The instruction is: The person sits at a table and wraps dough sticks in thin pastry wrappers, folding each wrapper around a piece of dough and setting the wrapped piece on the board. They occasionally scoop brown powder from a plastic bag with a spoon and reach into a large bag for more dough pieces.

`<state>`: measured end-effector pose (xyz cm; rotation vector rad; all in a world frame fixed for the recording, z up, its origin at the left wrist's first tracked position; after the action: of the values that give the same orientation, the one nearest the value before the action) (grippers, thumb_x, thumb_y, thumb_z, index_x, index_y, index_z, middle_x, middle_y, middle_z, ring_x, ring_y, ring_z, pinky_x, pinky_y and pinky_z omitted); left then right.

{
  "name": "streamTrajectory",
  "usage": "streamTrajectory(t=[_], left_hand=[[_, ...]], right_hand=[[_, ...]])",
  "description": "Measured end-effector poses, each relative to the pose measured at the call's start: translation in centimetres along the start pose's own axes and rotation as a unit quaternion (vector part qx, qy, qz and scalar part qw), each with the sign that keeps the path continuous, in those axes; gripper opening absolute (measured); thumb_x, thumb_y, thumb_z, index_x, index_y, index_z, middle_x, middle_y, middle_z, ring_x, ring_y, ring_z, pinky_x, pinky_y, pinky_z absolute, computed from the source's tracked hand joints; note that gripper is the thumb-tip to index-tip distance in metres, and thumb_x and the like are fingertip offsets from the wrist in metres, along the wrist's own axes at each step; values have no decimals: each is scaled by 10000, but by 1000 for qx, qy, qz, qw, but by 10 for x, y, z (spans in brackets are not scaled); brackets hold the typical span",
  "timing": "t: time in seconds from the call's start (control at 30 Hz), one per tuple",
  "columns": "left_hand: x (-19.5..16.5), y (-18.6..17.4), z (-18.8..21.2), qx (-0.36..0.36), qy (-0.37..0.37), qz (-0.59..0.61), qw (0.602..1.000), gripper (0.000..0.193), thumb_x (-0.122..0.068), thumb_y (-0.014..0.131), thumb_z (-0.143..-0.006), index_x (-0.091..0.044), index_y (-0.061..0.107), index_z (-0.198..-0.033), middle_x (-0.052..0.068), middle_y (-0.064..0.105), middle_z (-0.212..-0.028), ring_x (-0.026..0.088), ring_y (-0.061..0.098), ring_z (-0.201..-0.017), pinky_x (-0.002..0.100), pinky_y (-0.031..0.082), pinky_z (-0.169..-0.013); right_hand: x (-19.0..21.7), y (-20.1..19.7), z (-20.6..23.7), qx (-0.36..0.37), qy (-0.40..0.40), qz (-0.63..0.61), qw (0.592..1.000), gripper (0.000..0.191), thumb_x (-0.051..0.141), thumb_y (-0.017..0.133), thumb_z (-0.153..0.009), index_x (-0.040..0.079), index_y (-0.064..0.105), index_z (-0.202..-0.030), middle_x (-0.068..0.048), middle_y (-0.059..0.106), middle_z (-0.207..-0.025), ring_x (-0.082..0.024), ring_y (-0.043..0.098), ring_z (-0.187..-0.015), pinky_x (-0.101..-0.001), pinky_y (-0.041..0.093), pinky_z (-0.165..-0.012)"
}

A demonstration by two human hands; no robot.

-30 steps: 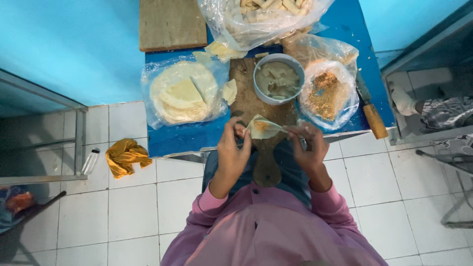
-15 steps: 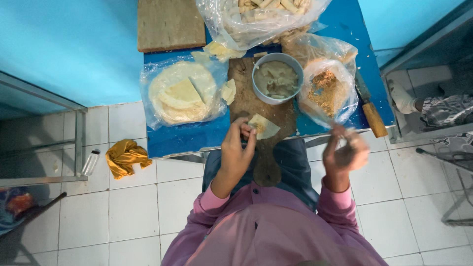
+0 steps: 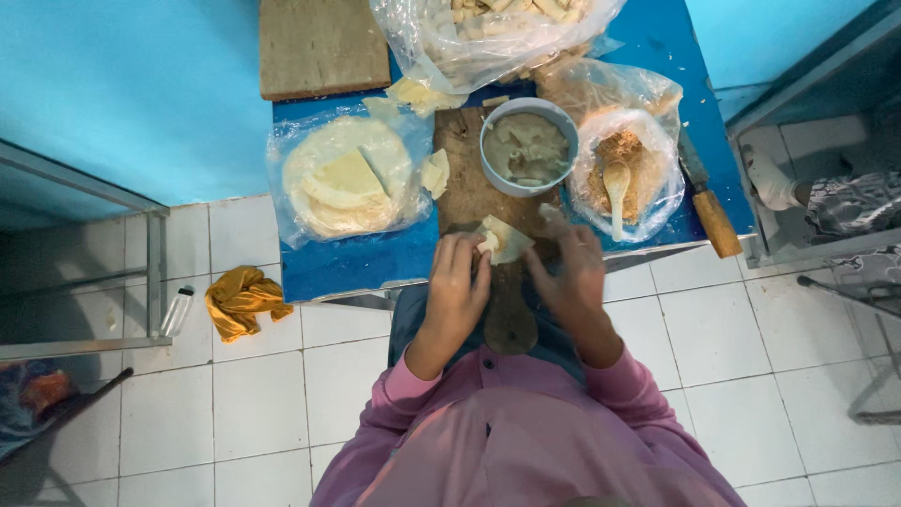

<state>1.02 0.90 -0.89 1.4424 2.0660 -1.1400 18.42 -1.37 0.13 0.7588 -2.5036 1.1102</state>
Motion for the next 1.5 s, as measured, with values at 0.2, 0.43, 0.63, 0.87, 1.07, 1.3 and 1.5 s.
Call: streamTrajectory(t=[0.2, 0.43, 0.63, 0.87, 1.07, 1.3, 1.5], left_hand=[[1, -3, -2, 27, 5, 8, 1000, 230, 34, 676, -927, 13, 613, -1147, 194, 610, -1109, 405, 603, -1030, 461, 501, -891], [3, -7, -4, 63, 36, 23, 997, 232, 66, 658, -915, 39, 653, -1146, 186, 608, -1114, 386, 601, -1031, 438, 512, -889], [3, -7, -5, 80, 39, 6, 996, 232, 66, 654, -899, 36, 652, -1130, 177, 611, -1115, 376, 610, -1032, 430, 517, -896], [1, -9, -7, 77, 28, 18, 996, 291, 66, 654, -914, 83, 619, -1202, 207, 591, -1108, 411, 571, -1008, 461, 489, -881], [0, -10, -8, 74, 42, 7, 996, 166, 58, 669, -912, 34, 635, -1073, 183, 596, -1128, 386, 590, -1038, 436, 503, -901], [-1, -20, -12, 111, 47, 38, 992, 257, -14, 723, -844, 60, 636, -1074, 198, 576, -1115, 404, 564, -1016, 448, 486, -867], [5, -6, -9, 82, 28, -2, 996, 116, 12, 673, -931, 30, 632, -1037, 186, 588, -1067, 388, 578, -994, 453, 491, -869]], right_hand=[[2, 11, 2, 30, 57, -42, 997, 587, -24, 805, -831, 17, 590, -1376, -75, 708, -938, -274, 644, -903, -366, 532, -790], [-8, 22, 10, 45, 121, -113, 985, 539, -22, 778, -897, 37, 533, -1373, -68, 698, -960, -170, 709, -825, -289, 567, -727], [6, 21, 5, 19, 35, -140, 989, 587, -66, 768, -878, 49, 527, -1401, -125, 647, -1130, -213, 718, -961, -307, 588, -824], [11, 18, -2, 84, -30, -141, 986, 585, -50, 756, -889, 26, 504, -1411, -177, 629, -1263, -297, 709, -1072, -363, 580, -893], [-11, -3, -11, 212, -56, -137, 966, 595, -5, 757, -816, 33, 541, -1369, -193, 676, -1161, -385, 684, -1050, -422, 567, -842], [-23, 13, -19, 171, -140, -147, 964, 484, 23, 780, -892, 68, 582, -1331, -151, 731, -1063, -344, 728, -955, -396, 577, -797], [-26, 14, -21, 207, -17, -190, 960, 586, 43, 811, -840, 71, 573, -1374, -114, 738, -1027, -254, 755, -910, -351, 593, -773]])
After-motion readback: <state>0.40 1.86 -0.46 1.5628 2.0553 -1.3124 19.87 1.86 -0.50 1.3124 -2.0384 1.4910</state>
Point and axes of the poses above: each hand's wrist, its own z-axis away from the middle knuckle, its own y-axis out of the palm, x = y × z, the point moved 1 cm from there along -z, towards the middle knuckle
